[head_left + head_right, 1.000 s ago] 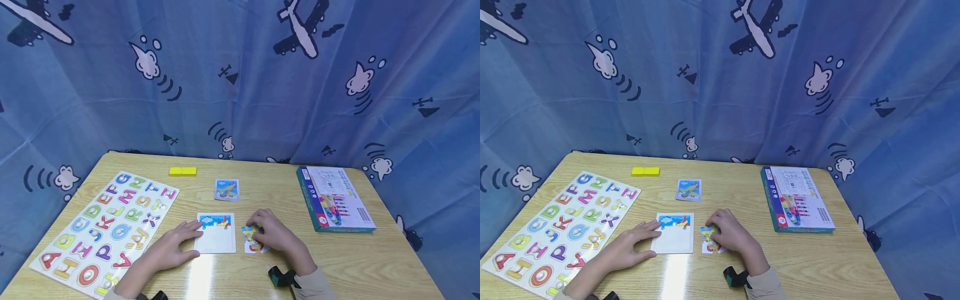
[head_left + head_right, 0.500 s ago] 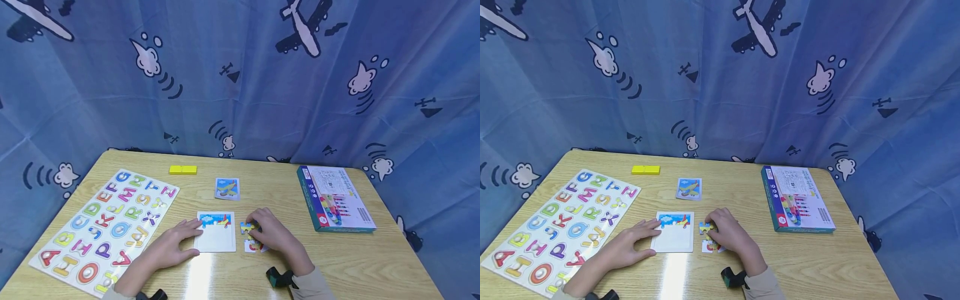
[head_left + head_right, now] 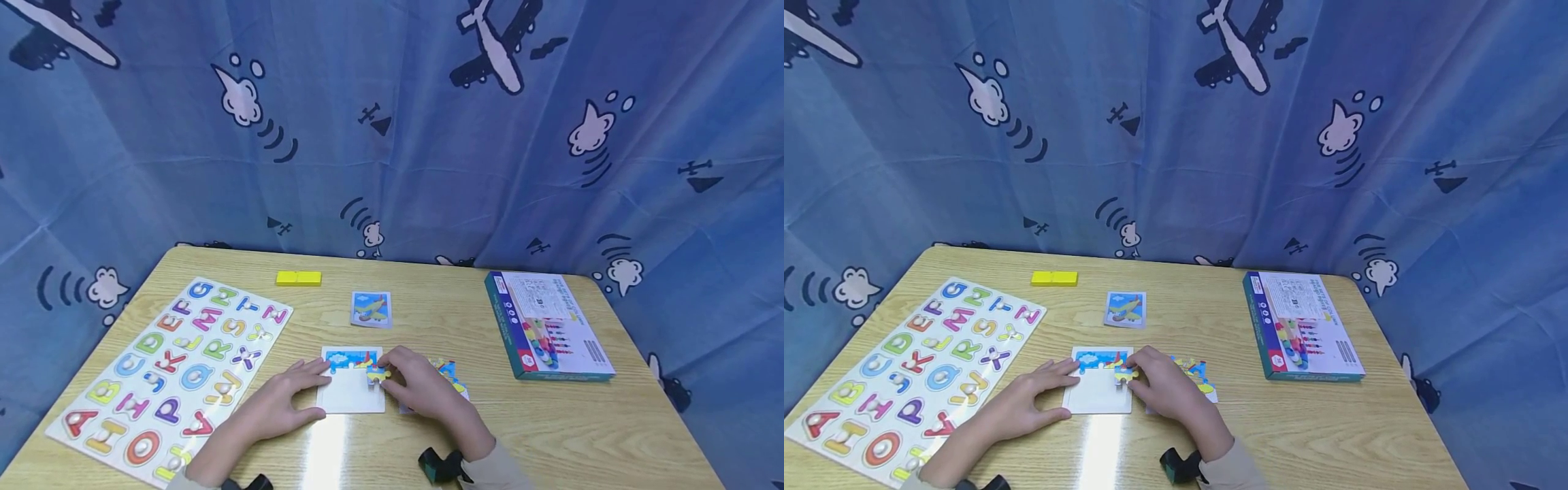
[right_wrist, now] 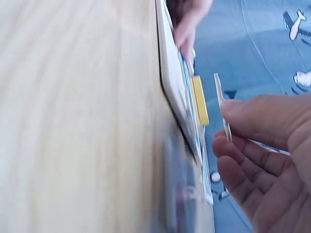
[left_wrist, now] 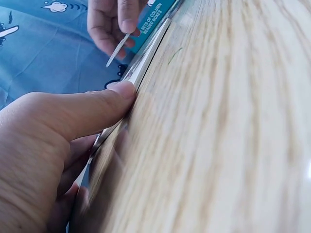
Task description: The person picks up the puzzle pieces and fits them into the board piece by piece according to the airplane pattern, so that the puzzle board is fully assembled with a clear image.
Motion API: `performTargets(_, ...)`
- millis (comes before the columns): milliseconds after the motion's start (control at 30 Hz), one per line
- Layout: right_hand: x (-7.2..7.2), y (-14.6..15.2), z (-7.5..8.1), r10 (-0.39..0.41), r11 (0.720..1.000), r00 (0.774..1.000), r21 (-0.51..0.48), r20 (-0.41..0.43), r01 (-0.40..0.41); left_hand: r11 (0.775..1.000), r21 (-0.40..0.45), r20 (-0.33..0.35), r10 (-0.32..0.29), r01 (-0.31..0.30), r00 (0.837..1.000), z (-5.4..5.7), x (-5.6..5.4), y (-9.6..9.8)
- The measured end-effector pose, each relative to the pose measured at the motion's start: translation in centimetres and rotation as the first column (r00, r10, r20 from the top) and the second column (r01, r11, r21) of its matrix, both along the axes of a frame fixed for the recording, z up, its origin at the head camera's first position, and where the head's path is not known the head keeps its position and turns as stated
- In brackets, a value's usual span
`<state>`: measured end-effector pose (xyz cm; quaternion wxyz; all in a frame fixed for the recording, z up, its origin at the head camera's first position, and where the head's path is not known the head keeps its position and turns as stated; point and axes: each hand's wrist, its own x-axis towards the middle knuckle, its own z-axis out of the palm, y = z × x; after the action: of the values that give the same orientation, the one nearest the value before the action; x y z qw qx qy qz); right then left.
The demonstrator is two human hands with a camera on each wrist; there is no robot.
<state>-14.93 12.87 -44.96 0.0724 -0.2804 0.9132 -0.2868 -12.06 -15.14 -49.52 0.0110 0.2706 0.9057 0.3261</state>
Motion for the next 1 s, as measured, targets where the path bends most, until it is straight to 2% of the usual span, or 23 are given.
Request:
performTargets(133,-0.1,-1.5,0.0,0.035,0.999,0.999,-0.016,-0.024,-0.036,1.0,0.024,0.035,0.015,-0.016,0.999,0.1,0.0,0.0)
performTargets(300,-0.3,-3.2,-0.3,0.036,0.999,0.997,-0.014,-0.064,-0.037,0.999,0.029,0.057,0.022,-0.023,0.998,0.0,0.0,0.0)
performTargets(567,-0.5,-5.1,-0.9,0.06,0.997,0.993,0.05,-0.097,-0.055,0.999,0.039,0.058,0.03,-0.032,0.998,0.0,0.0,0.0)
performTargets(767,-0.4,-5.9,-1.0,0.074,0.997,0.992,0.035,-0.103,-0.071,0.999,0.043,0.049,0.031,-0.033,0.998,0.1,0.0,0.1)
performTargets(1000,-0.3,-6.5,-1.4,0.056,0.998,0.99,0.036,-0.131,-0.051,0.999,0.04,0.059,0.012,-0.015,0.998,0.3,0.0,0.0)
